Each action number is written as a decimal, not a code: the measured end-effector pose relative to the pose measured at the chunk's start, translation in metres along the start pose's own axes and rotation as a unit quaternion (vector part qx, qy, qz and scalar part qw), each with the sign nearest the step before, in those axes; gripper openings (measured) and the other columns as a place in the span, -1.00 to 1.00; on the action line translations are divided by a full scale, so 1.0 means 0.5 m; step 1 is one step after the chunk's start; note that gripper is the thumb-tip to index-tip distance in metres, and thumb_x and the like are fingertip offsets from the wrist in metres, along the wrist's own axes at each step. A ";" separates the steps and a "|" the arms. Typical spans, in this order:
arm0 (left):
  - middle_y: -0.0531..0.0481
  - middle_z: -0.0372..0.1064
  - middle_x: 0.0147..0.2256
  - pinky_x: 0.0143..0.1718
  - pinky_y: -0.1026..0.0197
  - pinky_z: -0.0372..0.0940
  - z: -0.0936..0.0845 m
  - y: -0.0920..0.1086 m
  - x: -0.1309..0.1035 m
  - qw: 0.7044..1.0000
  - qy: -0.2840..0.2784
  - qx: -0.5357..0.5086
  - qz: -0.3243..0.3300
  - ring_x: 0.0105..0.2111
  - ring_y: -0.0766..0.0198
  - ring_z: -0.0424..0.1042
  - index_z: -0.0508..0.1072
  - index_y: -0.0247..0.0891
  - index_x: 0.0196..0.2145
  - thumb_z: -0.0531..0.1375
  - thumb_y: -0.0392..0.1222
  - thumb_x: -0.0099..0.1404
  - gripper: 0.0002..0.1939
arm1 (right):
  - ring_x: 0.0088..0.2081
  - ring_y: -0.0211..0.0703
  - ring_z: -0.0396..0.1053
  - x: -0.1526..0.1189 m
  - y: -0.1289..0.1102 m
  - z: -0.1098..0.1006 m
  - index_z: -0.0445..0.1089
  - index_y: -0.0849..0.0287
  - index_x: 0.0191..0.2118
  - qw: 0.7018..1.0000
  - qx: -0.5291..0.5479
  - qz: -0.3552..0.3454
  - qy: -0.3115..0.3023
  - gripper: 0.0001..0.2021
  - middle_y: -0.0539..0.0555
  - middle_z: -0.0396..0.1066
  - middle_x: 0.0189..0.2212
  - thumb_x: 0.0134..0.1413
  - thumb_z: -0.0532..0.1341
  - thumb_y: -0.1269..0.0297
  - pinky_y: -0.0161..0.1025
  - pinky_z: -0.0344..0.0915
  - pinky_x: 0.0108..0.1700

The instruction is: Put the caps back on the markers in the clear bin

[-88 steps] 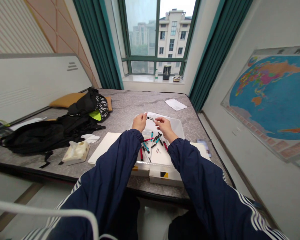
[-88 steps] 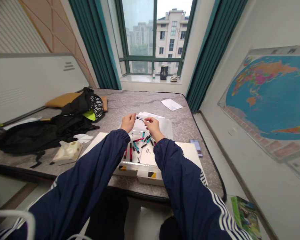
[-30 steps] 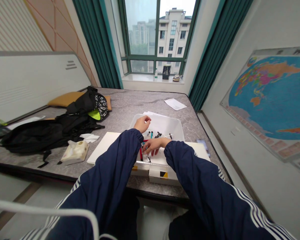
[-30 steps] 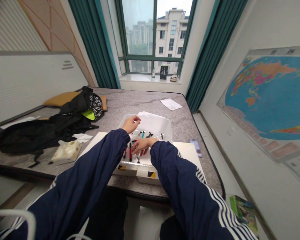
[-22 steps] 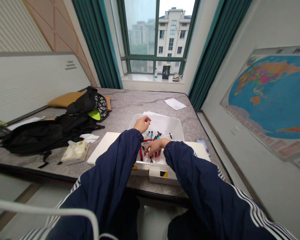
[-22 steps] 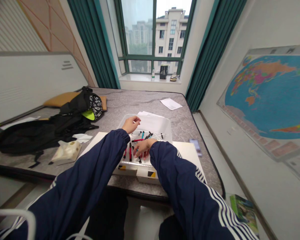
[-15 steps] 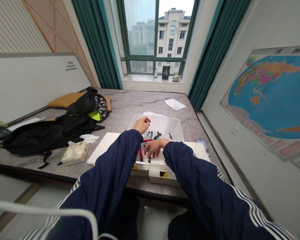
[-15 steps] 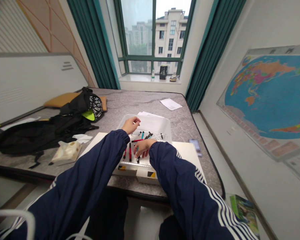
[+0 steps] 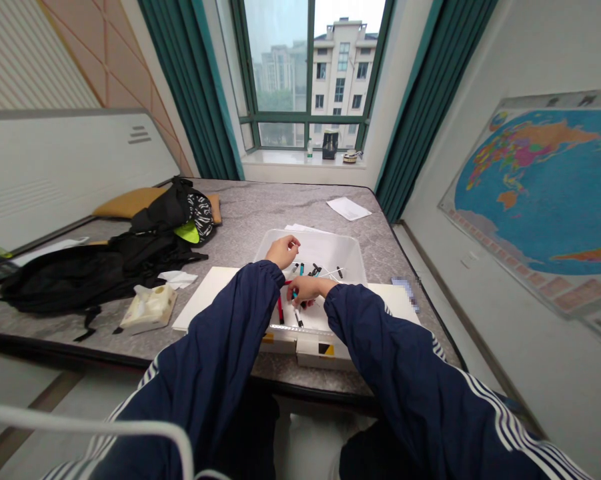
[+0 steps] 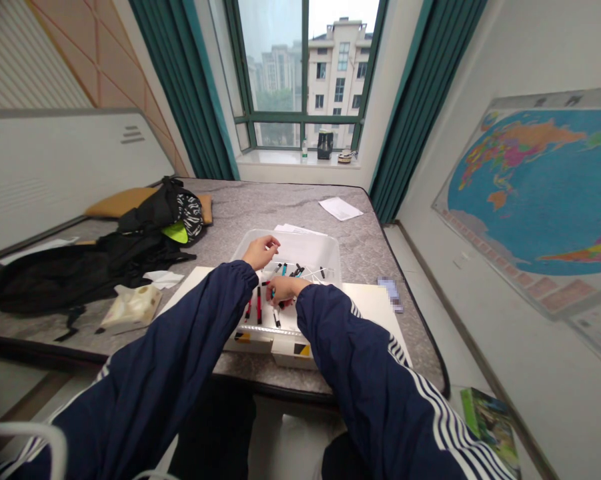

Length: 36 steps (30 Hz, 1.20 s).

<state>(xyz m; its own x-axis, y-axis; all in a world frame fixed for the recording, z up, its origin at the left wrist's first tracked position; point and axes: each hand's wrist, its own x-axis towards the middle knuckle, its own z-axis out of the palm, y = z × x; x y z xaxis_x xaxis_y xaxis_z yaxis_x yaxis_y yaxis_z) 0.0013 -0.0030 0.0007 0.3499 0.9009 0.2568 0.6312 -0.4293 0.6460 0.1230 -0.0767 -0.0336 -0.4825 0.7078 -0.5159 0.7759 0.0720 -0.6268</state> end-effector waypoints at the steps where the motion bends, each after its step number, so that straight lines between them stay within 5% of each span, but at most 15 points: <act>1: 0.00 0.55 -0.34 -0.21 0.22 0.31 -0.001 0.000 0.000 1.000 0.002 0.002 -0.002 -0.41 0.28 0.45 0.50 -0.21 -0.22 0.11 -0.25 0.26 -0.80 | -0.46 -0.20 0.47 -0.005 -0.004 -0.006 0.42 0.15 -0.01 1.000 0.013 -0.010 0.024 -0.63 0.08 0.47 -0.29 -0.01 0.31 0.42 -0.23 0.46 -0.36; 6: -0.02 0.54 -0.34 -0.16 0.22 0.29 -0.005 0.000 0.005 0.999 0.027 0.013 -0.014 -0.33 0.26 0.46 0.49 -0.22 -0.21 0.10 -0.18 0.30 -0.80 | -0.38 -0.17 0.49 -0.018 -0.016 -0.032 0.16 0.15 0.25 0.978 0.025 -0.030 0.203 -0.30 0.14 0.46 -0.16 -0.05 0.34 0.45 -0.27 0.44 -0.29; 12: -0.06 0.53 -0.30 -0.18 0.23 0.28 0.003 -0.010 0.010 0.998 -0.005 0.013 -0.064 -0.31 0.25 0.47 0.46 -0.25 -0.14 0.06 -0.06 0.36 -0.72 | -0.50 -0.29 0.43 -0.014 -0.013 -0.045 0.25 0.14 0.10 0.951 0.038 -0.036 0.306 -0.58 0.05 0.50 -0.26 0.11 0.21 0.40 -0.37 0.38 -0.39; 19: -0.08 0.54 -0.31 -0.22 0.23 0.28 0.010 -0.015 0.010 0.996 -0.045 0.018 -0.073 -0.34 0.22 0.47 0.47 -0.24 -0.22 0.00 -0.02 0.38 -0.68 | -0.47 -0.28 0.44 -0.011 -0.008 -0.054 0.23 0.14 0.12 0.932 0.075 -0.032 0.352 -0.66 0.04 0.54 -0.27 0.23 0.11 0.31 -0.38 0.34 -0.37; 25: -0.08 0.54 -0.32 -0.26 0.24 0.29 0.006 -0.017 0.012 0.997 -0.037 -0.011 -0.070 -0.42 0.27 0.46 0.46 -0.26 -0.16 -0.03 0.00 0.40 -0.63 | -0.21 -0.12 0.48 -0.006 -0.008 -0.043 0.51 0.18 -0.14 0.956 -0.086 -0.024 0.280 -0.73 0.10 0.53 -0.25 0.01 0.35 0.20 -0.31 0.31 -0.12; 28: -0.09 0.55 -0.32 -0.26 0.24 0.29 0.004 -0.018 0.013 0.997 -0.031 -0.012 -0.068 -0.44 0.28 0.46 0.46 -0.26 -0.17 -0.03 0.00 0.40 -0.63 | -0.28 -0.16 0.49 -0.010 -0.019 -0.028 0.54 0.18 -0.19 0.977 -0.040 -0.045 0.202 -0.79 0.08 0.54 -0.28 0.07 0.30 0.22 -0.35 0.35 -0.19; 33: -0.09 0.55 -0.32 -0.28 0.24 0.29 0.001 -0.013 0.012 0.997 -0.032 -0.012 -0.071 -0.46 0.27 0.46 0.47 -0.26 -0.18 -0.04 -0.01 0.40 -0.63 | -0.47 -0.26 0.46 -0.016 -0.025 -0.004 0.50 0.13 -0.12 0.993 0.098 -0.008 -0.059 -0.76 0.01 0.52 -0.36 0.09 0.28 0.21 -0.32 0.42 -0.33; 36: -0.10 0.55 -0.32 -0.29 0.24 0.29 -0.001 -0.009 0.011 0.997 -0.038 -0.009 -0.072 -0.46 0.27 0.47 0.47 -0.27 -0.18 -0.04 -0.01 0.40 -0.63 | -0.49 -0.19 0.46 -0.010 -0.012 -0.001 0.49 0.16 -0.16 0.994 0.090 0.039 -0.054 -0.72 0.03 0.47 -0.45 0.01 0.34 0.16 -0.22 0.45 -0.33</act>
<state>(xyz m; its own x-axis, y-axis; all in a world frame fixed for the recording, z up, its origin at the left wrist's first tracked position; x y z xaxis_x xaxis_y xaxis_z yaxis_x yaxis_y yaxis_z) -0.0001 0.0037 -0.0003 0.3084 0.9453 0.1065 0.6663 -0.2946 0.6850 0.1212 -0.0803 -0.0271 -0.4729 0.6256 -0.6204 0.7321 -0.1128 -0.6718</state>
